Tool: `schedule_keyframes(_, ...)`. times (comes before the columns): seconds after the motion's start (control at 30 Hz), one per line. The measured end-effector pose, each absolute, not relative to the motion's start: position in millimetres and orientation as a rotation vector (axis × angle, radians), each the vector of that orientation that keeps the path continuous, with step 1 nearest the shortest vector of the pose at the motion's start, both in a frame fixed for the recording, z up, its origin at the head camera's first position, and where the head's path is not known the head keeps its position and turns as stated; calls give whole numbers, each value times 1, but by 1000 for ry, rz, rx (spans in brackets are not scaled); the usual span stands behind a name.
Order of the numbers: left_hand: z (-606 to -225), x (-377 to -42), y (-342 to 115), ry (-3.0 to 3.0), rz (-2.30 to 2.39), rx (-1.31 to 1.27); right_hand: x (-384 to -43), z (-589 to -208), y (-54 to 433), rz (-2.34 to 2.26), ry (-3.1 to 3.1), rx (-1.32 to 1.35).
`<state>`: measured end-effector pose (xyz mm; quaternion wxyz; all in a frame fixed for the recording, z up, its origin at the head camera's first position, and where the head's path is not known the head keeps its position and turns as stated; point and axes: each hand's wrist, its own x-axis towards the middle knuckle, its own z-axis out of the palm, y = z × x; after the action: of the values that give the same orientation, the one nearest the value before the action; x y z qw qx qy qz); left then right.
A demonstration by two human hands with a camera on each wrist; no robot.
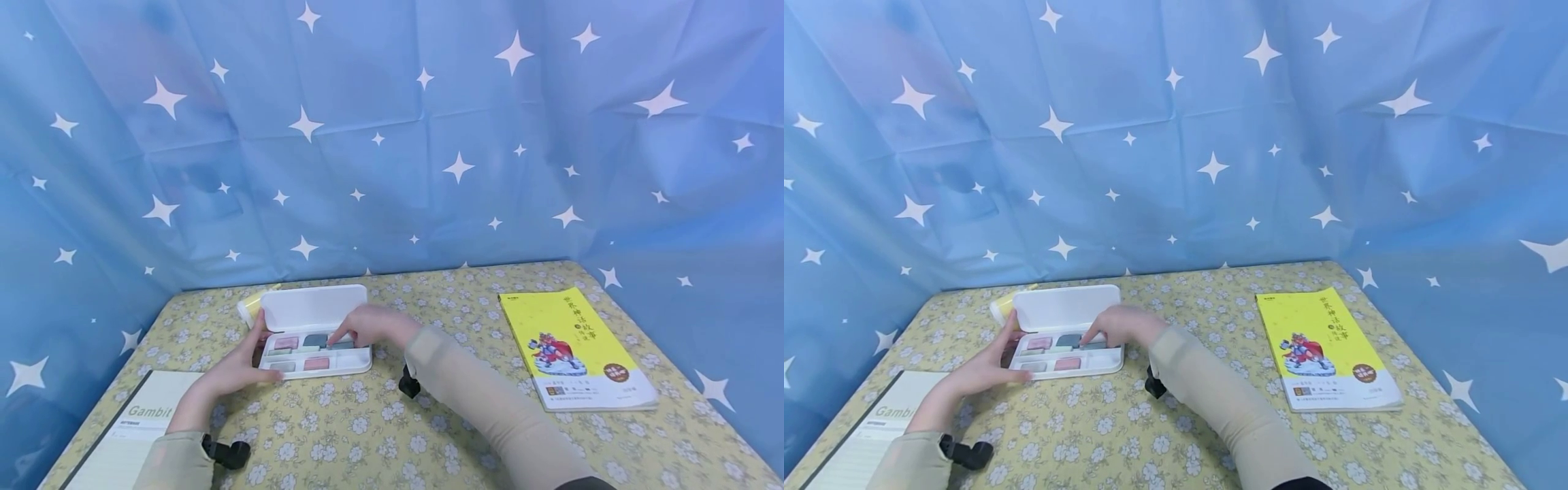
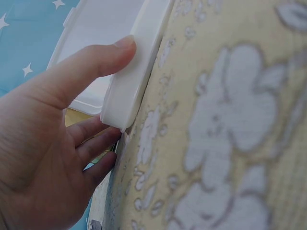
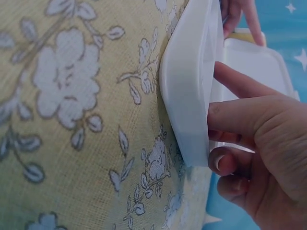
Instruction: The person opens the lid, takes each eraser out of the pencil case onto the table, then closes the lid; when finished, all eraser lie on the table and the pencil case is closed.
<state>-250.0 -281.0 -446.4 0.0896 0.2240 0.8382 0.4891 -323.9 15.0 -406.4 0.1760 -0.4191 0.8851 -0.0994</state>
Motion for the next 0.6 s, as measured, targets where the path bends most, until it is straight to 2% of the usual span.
schedule_keyframes(0.6,-449,-252,-282,2488,1455,635,-326,-406,18,-307,2483,-1272)
